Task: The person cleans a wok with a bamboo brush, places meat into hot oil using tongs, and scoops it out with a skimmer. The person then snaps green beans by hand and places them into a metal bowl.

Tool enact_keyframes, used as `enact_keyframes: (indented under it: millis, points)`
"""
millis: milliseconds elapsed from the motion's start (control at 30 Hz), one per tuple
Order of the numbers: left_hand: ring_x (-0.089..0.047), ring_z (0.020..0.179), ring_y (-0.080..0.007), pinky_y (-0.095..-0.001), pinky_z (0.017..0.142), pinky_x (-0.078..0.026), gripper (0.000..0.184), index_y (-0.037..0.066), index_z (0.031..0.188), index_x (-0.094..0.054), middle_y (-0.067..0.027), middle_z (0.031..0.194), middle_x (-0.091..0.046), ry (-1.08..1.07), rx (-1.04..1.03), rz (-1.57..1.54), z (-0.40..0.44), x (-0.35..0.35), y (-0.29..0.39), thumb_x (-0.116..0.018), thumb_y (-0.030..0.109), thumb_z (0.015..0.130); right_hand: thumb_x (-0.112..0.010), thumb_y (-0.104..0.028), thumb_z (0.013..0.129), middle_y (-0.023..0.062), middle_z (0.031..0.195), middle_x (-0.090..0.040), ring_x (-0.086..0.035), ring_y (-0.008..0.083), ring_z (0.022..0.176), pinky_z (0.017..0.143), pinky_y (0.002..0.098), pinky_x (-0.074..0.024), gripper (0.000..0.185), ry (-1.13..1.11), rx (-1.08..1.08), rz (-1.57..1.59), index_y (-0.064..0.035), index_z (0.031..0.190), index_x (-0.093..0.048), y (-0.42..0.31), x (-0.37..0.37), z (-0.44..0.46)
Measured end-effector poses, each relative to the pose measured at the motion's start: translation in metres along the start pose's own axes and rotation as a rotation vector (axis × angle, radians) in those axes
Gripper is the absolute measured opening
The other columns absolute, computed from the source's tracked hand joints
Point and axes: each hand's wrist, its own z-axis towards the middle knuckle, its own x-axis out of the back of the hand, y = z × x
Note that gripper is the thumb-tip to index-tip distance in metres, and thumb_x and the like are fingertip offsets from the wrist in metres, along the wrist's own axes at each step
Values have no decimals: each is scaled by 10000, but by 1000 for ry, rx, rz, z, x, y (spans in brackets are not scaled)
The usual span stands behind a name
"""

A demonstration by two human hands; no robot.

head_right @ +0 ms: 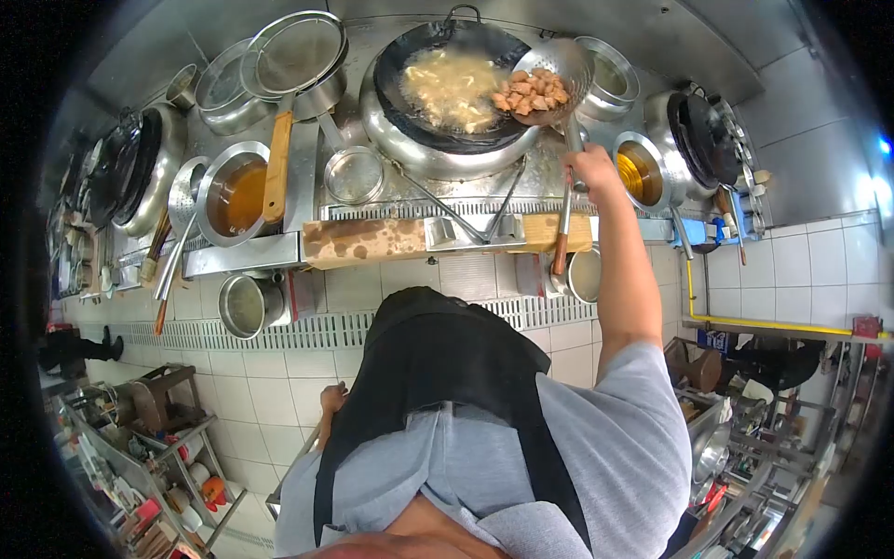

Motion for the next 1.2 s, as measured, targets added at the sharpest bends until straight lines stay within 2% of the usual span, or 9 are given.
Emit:
enact_keyframes:
  millis: [267,367,467,567,667,900,967,1033,1200]
  points:
    - [-686,714,-276,-408,580,-530,190,30,1019,-579,-112,865,-640,145,61,-264,-21,2,0,-646,190,940,-703,-197,742,150,692,-671,-668,246,644,584,406,-509,319,92,32,-418,39,951,-651,-38,-26,-4]
    - [-689,724,-271,-406,602,-542,195,31,1029,-582,-109,880,-646,140,130,-269,-20,-2,10,-650,188,936,-687,-126,770,147,751,-670,-667,230,637,504,413,-483,296,54,13,-372,40,1005,-617,-14,-49,55]
    - [-691,727,-266,-406,619,-553,205,29,1043,-582,-110,893,-655,109,53,-148,-24,-4,3,-655,187,935,-692,-143,761,209,874,-708,-703,269,702,617,417,-544,470,-1,11,-360,37,1188,-618,-1,-67,115]
    - [-695,738,-261,-401,624,-558,218,33,1062,-577,-115,911,-663,157,2,-124,-39,2,13,-664,186,935,-725,-214,742,280,1079,-715,-697,400,1057,935,445,-527,624,375,170,-588,5,1310,-585,-24,-79,77]
    - [-699,747,-261,-395,617,-558,233,40,1085,-569,-121,924,-666,212,108,-303,-46,1,12,-673,180,930,-702,-206,753,300,1219,-662,-648,397,1170,1024,449,-485,756,374,238,-595,-39,1458,-484,-35,-59,32]
    - [-702,730,-264,-386,595,-554,242,37,1081,-569,-118,906,-667,104,86,9,-45,15,-15,-682,178,920,-652,-185,786,282,1256,-654,-647,403,1168,1020,446,-487,760,178,174,-506,-49,1505,-446,-11,-47,28]
    - [-703,726,-263,-378,592,-552,242,30,1068,-576,-117,901,-669,73,29,51,-36,10,-6,-681,190,919,-656,-189,786,282,1259,-653,-647,404,1167,1008,441,-494,753,241,135,-493,-52,1499,-458,-33,-62,38]
    - [-705,722,-263,-371,588,-549,243,24,1054,-584,-116,895,-670,55,-29,88,-24,6,12,-680,201,917,-663,-196,779,284,1188,-680,-694,389,1037,913,425,-530,761,395,335,-533,-77,1505,-465,-36,-75,49]
    - [-704,733,-245,-348,596,-544,235,16,1031,-593,-104,893,-673,221,327,-332,-17,-4,104,-672,210,925,-669,-188,774,267,1101,-708,-718,364,988,874,426,-547,732,268,453,-404,-115,1482,-499,-50,-97,62]
